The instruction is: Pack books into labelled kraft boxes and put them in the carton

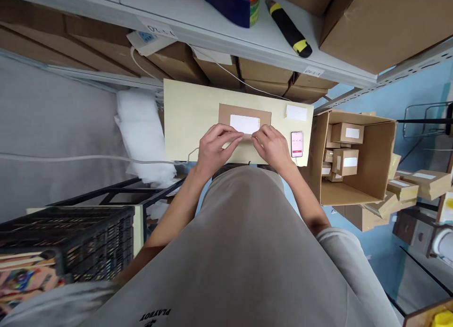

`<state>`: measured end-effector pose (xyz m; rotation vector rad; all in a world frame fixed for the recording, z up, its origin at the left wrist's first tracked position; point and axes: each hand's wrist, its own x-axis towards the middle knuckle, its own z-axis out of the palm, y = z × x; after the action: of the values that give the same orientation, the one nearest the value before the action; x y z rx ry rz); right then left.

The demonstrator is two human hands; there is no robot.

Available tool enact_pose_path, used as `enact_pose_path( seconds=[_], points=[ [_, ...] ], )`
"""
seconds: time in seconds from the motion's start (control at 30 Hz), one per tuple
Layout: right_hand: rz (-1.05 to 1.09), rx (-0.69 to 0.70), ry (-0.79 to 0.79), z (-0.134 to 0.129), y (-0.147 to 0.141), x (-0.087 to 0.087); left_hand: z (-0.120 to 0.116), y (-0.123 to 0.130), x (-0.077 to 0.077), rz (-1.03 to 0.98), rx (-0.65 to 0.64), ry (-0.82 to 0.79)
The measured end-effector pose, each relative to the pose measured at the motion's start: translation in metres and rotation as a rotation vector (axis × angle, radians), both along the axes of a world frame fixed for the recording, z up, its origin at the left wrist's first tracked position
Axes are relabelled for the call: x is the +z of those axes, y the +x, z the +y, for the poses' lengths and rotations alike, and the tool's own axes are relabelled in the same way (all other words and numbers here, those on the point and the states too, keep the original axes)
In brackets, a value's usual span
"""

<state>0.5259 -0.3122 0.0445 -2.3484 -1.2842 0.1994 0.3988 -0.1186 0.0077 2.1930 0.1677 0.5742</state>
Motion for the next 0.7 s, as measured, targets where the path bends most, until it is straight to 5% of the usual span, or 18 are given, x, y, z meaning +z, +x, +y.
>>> enact_pose_path(
  seconds=[0.23, 0.43, 0.53, 0.7],
  points=[
    [-0.055, 0.033, -0.086, 0.004, -0.007, 0.0, -0.002, 0.008, 0.002, 0.034, -0.088, 0.21],
    [0.201, -0.037, 0.071, 0.002, -0.003, 0.001, -0.005, 0.01, 0.005, 0.093, -0.069, 0.137],
    [0.417, -0.226, 0.263, -0.004, 0.008, 0.003, -0.004, 0.01, 0.008, 0.105, 0.027, -0.058],
    [0.573, -0.475, 0.436, -0.016, 0.011, -0.003, 0.0, 0.01, 0.006, 0.146, 0.218, -0.715]
  ],
)
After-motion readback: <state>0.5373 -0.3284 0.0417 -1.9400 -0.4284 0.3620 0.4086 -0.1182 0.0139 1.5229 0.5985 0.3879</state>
